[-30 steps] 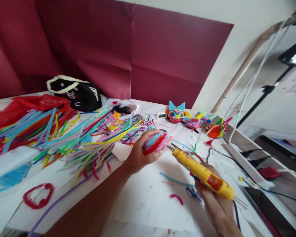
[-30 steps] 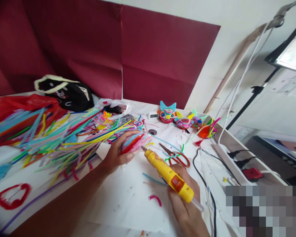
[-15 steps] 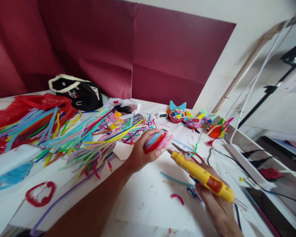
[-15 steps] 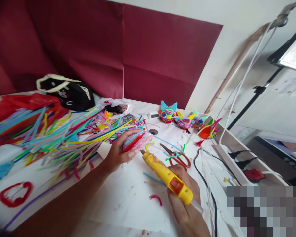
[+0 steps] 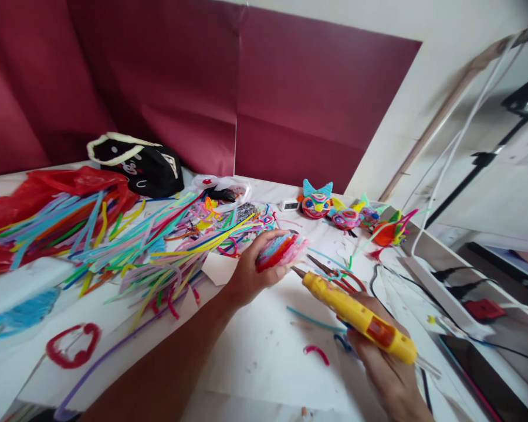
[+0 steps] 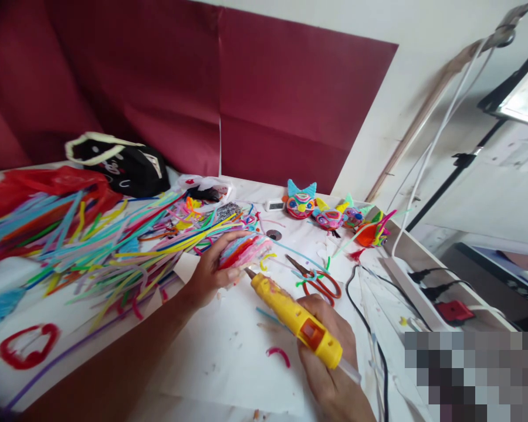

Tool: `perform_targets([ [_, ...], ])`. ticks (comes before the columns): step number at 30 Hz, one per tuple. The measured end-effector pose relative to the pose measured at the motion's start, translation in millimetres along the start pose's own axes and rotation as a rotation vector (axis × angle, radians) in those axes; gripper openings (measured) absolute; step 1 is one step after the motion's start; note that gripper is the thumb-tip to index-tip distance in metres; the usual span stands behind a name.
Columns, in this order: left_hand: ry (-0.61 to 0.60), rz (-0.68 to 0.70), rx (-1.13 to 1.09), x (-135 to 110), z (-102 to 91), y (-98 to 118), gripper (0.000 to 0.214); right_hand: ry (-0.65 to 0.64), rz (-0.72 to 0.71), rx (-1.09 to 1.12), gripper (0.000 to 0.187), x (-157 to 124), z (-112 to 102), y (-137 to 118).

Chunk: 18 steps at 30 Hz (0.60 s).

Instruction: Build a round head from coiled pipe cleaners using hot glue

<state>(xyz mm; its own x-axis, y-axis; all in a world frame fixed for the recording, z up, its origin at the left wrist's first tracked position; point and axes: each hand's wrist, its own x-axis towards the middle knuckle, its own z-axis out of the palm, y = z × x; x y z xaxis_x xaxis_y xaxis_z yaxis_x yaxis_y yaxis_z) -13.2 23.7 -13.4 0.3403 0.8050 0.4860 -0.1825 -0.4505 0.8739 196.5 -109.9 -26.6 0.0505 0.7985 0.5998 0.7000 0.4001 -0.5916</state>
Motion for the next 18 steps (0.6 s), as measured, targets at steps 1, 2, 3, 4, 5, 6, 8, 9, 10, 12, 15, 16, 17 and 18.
perform_targets([
  [1, -0.002, -0.004, -0.007, 0, -0.1, 0, 0.057, -0.017, -0.001, 0.017, 0.02, 0, 0, 0],
  [2, -0.006, -0.011, -0.015, 0, -0.1, -1, 0.057, -0.031, 0.002, 0.035, 0.02, 0, 0, 1],
  [3, -0.012, -0.02, -0.025, 0, -0.2, -1, 0.058, -0.034, 0.006, 0.045, 0.019, 0, 0, 2],
  [4, -0.019, -0.027, -0.034, 0, -0.3, -1, 0.058, -0.024, 0.01, 0.046, 0.019, -1, 0, 4],
  [5, -0.024, -0.031, -0.042, -1, -0.5, -1, 0.059, -0.014, 0.018, 0.044, 0.019, -2, -1, 6],
  [6, -0.027, -0.031, -0.045, -1, -0.6, 0, 0.059, -0.004, 0.024, 0.038, 0.019, -3, -1, 8],
  [8, -0.024, -0.024, -0.039, -1, -1.0, 0, 0.059, 0.007, 0.037, 0.031, 0.021, -5, -2, 13],
  [9, -0.023, -0.023, -0.033, -1, -1.1, 1, 0.059, 0.005, 0.042, 0.03, 0.022, -6, -2, 14],
  [10, -0.022, -0.024, -0.026, 0, -1.2, 1, 0.059, 0.001, 0.047, 0.029, 0.022, -7, -2, 15],
  [12, -0.021, -0.027, -0.019, 0, -1.3, 2, 0.059, -0.009, 0.042, 0.03, 0.021, -7, -2, 14],
  [15, -0.024, -0.019, -0.024, 0, -1.5, 1, 0.058, -0.023, 0.033, 0.033, 0.02, -4, -1, 7],
  [16, -0.026, -0.015, -0.027, -1, -1.6, 1, 0.058, -0.026, 0.032, 0.036, 0.021, -3, -1, 5],
  [17, -0.029, -0.013, -0.03, -1, -1.6, 1, 0.057, -0.027, 0.031, 0.04, 0.02, -2, -1, 4],
  [18, -0.031, -0.012, -0.033, -1, -1.7, 0, 0.057, -0.026, 0.028, 0.043, 0.02, -2, -1, 3],
])
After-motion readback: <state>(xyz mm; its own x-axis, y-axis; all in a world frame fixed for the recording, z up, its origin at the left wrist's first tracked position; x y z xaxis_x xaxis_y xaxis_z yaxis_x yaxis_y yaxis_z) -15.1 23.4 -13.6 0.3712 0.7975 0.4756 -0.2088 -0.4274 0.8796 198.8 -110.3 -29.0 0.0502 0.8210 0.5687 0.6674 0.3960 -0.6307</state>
